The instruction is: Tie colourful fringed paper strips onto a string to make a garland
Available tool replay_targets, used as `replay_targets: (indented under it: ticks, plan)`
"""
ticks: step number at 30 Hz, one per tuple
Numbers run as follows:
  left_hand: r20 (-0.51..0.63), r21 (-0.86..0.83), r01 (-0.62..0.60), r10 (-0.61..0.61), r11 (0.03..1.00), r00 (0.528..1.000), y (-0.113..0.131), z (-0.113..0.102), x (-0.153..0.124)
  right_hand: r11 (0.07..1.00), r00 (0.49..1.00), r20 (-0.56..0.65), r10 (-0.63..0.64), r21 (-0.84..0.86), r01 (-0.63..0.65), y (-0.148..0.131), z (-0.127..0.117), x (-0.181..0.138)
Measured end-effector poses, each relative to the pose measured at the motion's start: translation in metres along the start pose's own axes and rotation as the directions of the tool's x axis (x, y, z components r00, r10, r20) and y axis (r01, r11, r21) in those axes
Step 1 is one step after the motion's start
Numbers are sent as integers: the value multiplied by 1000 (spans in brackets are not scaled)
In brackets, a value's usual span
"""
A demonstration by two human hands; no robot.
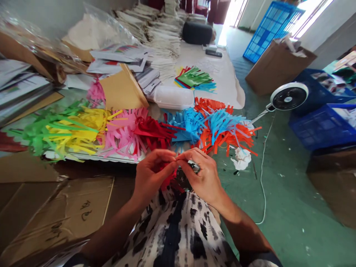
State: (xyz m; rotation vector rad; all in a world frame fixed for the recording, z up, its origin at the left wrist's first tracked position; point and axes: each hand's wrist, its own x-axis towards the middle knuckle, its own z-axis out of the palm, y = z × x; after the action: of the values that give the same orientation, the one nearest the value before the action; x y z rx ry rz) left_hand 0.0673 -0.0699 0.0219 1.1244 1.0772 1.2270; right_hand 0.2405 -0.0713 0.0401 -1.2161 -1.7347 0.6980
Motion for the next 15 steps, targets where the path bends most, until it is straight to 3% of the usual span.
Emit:
replay_targets:
  ticks: [6, 10, 15]
  plan:
    - [58, -23, -57, 58, 998, 997, -4, 1, 1, 981, 992, 11, 123, 153, -124, 7, -4, -1]
    - [29, 21, -113, 113, 993, 993, -9, 8, 3, 971, 990, 51, 133, 194, -141, 13, -6, -3]
    - [50, 31, -136, 135, 990, 990, -10, 15, 6, 965, 988, 4, 155, 215, -152, 17, -11, -7]
